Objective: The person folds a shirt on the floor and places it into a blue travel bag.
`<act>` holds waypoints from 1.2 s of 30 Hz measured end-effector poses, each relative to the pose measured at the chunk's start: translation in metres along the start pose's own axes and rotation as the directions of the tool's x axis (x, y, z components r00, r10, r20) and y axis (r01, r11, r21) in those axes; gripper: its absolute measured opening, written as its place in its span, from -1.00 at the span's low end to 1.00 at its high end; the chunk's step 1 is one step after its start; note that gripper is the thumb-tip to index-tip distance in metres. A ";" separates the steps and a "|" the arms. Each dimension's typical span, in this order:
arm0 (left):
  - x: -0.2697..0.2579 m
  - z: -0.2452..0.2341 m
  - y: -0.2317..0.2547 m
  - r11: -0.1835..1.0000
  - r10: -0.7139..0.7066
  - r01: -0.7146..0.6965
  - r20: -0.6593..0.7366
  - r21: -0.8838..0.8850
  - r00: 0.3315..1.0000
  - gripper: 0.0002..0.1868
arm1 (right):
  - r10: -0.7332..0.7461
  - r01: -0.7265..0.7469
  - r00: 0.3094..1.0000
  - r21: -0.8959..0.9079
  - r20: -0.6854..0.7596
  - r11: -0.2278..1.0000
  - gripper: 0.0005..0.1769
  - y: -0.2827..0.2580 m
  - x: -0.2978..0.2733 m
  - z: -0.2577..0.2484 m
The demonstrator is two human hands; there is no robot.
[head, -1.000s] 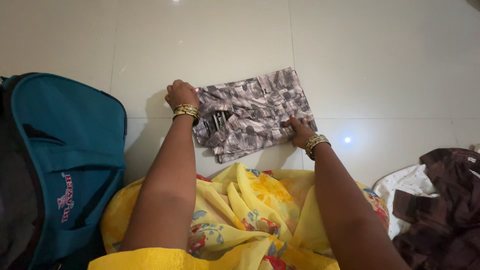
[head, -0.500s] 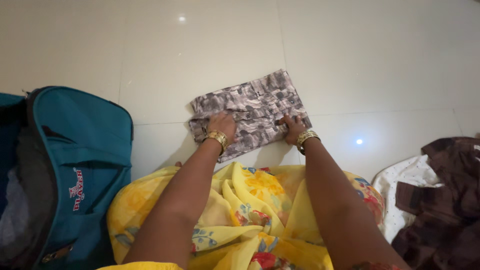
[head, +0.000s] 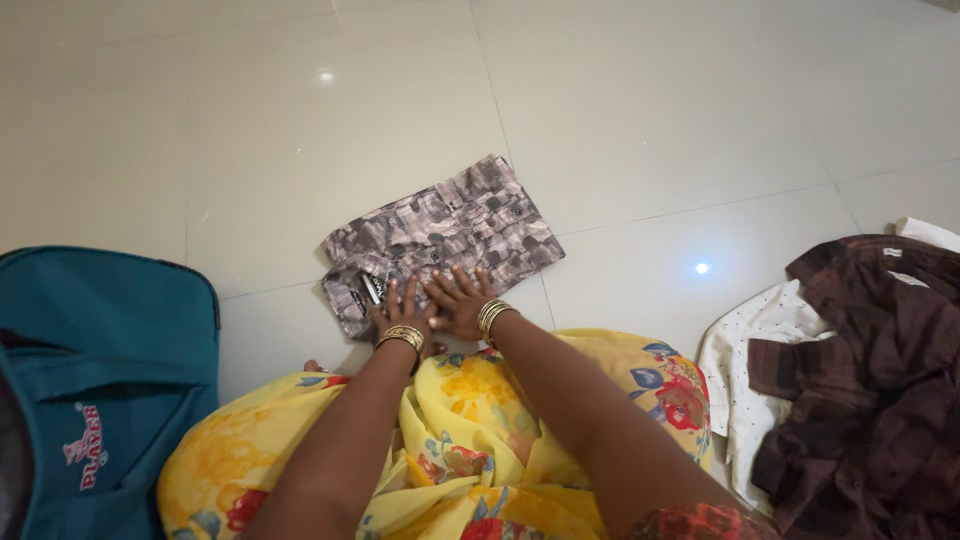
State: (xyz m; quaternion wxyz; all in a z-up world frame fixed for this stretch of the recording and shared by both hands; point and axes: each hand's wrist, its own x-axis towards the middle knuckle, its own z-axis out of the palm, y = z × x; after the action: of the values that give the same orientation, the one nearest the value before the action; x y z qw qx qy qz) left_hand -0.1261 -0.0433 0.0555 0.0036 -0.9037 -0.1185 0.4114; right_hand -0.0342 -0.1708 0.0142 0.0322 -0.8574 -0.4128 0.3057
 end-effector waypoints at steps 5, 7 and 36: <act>0.004 0.007 -0.007 0.994 -0.018 0.014 -0.040 -0.110 0.999 0.25 | 0.179 -0.181 0.978 -0.011 -0.105 0.983 -0.19 0.045 -0.005 -0.021; 0.003 0.008 -0.007 0.994 -0.017 0.012 -0.038 -0.112 0.999 0.27 | 0.383 -0.373 0.913 0.098 -0.136 0.923 -0.20 0.085 -0.016 -0.027; 0.074 -0.034 -0.030 0.952 -0.164 0.037 -0.405 -0.304 0.900 0.09 | 0.127 -0.169 0.959 -0.150 -0.254 0.974 -0.28 0.081 0.092 -0.089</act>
State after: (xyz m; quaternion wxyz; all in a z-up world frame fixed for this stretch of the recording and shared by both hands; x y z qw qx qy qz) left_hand -0.0600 0.0055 0.0265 -0.0813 -0.9548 -0.2205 0.1821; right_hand 0.1142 -0.1400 0.0158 -0.0139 -0.9165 -0.3648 0.1637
